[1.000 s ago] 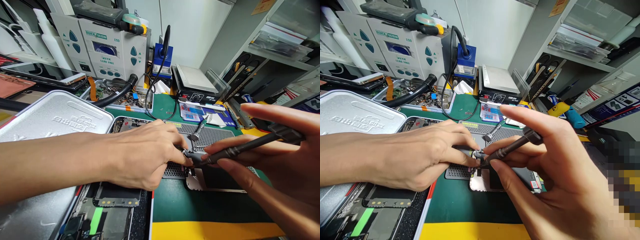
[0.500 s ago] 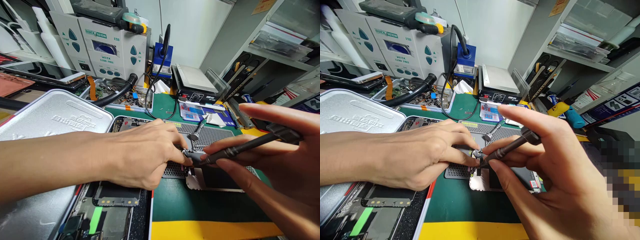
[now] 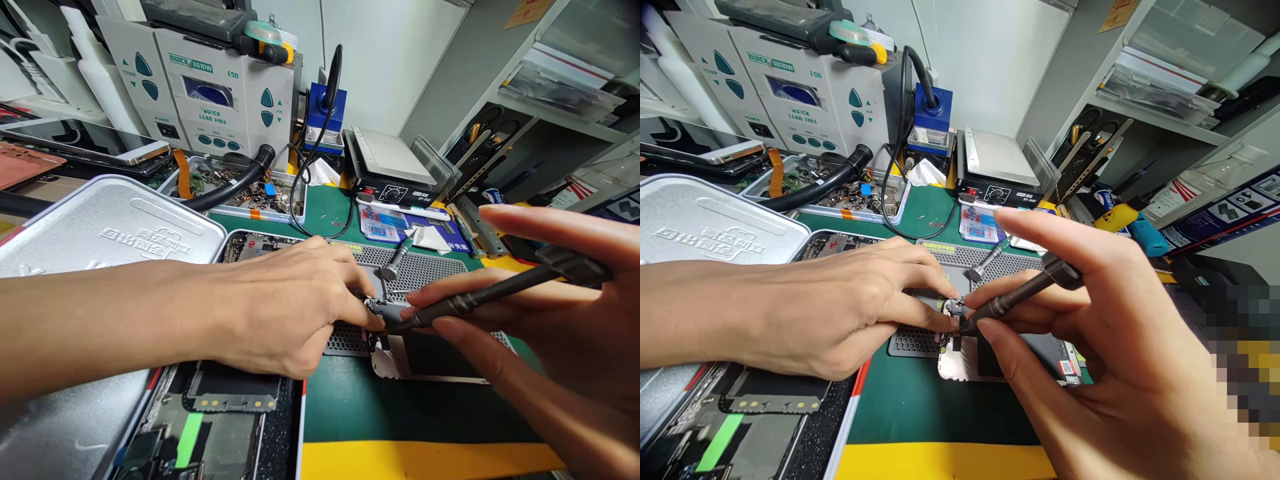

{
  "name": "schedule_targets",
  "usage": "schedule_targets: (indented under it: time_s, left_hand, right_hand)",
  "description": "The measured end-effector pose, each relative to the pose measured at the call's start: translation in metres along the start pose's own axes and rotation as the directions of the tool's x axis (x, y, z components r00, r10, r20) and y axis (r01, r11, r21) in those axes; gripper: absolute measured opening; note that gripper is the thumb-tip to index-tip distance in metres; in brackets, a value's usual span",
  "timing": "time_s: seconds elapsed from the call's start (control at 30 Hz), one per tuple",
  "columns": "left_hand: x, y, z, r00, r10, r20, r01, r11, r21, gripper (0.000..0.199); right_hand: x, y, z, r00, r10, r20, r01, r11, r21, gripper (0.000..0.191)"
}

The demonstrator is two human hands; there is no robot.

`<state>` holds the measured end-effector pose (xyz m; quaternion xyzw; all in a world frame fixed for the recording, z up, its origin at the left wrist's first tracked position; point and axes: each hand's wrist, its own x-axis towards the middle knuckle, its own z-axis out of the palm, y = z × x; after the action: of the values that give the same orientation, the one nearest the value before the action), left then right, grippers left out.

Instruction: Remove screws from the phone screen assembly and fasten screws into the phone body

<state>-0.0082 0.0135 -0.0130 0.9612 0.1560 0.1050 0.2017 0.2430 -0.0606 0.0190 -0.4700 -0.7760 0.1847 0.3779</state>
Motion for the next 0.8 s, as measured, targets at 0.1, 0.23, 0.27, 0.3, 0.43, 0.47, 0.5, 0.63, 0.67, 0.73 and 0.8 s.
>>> schedule_targets:
  time_s: [0.1,0.23,0.27,0.3,0.43,0.47,0.5,0.63,0.67,0.73,0.8]
  left_hand:
    - [0.0016,-0.0011,-0.0001,1.0,0.003,0.0,-0.003,1.0,-0.001,0.062]
    - [0.0016,-0.0013,-0.0003,1.0,0.0,0.001,0.0,1.0,0.005,0.061]
    - [0.0013,-0.0011,-0.0002,1.0,-0.001,0.002,0.001,1.0,0.009,0.06]
    - [0.001,-0.0009,-0.0001,1.0,-0.002,0.003,0.002,1.0,0.013,0.059]
    - [0.0007,-0.0006,0.0004,1.0,-0.005,0.008,0.004,1.0,0.024,0.057]
    - [0.0007,-0.0005,0.0005,1.0,-0.005,0.009,0.005,1.0,0.025,0.058]
    - [0.0006,-0.0003,0.0005,1.0,-0.004,0.01,0.004,1.0,0.023,0.058]
    - [-0.0005,0.0004,0.0003,1.0,-0.006,0.003,0.006,1.0,0.024,0.059]
    - [-0.0006,0.0004,0.0003,1.0,-0.006,0.002,0.006,1.0,0.024,0.059]
    - [-0.0003,-0.0002,0.0004,1.0,-0.007,0.0,0.007,1.0,0.023,0.06]
    - [0.0003,-0.0009,0.0007,1.0,-0.009,-0.004,0.01,1.0,0.021,0.06]
  right_hand:
    - [-0.0004,0.0004,0.0,1.0,0.006,0.0,-0.006,1.0,0.003,0.076]
    - [-0.0021,0.0022,0.0014,1.0,0.01,0.0,-0.01,0.999,0.042,0.078]
    - [-0.0025,0.0023,0.0017,1.0,0.009,0.004,-0.009,0.999,0.049,0.078]
    - [-0.003,0.0022,0.0021,1.0,0.009,0.007,-0.009,0.999,0.054,0.077]
    - [-0.0064,-0.0007,0.0026,1.0,0.019,-0.01,-0.019,0.999,0.049,0.076]
    - [-0.0072,-0.0014,0.0027,0.999,0.029,-0.017,-0.028,0.999,0.041,0.077]
    - [-0.0078,-0.0019,0.0027,0.999,0.036,-0.024,-0.035,0.999,0.035,0.077]
    - [-0.0071,-0.0009,0.0022,0.999,0.035,-0.014,-0.035,0.998,0.051,0.076]
    - [-0.0067,-0.0003,0.002,1.0,0.029,-0.005,-0.029,0.998,0.054,0.076]
    - [-0.0064,0.0004,0.0016,1.0,0.027,-0.007,-0.027,0.998,0.049,0.076]
    - [-0.0072,0.0003,0.0015,0.999,0.043,-0.026,-0.042,0.998,0.043,0.076]
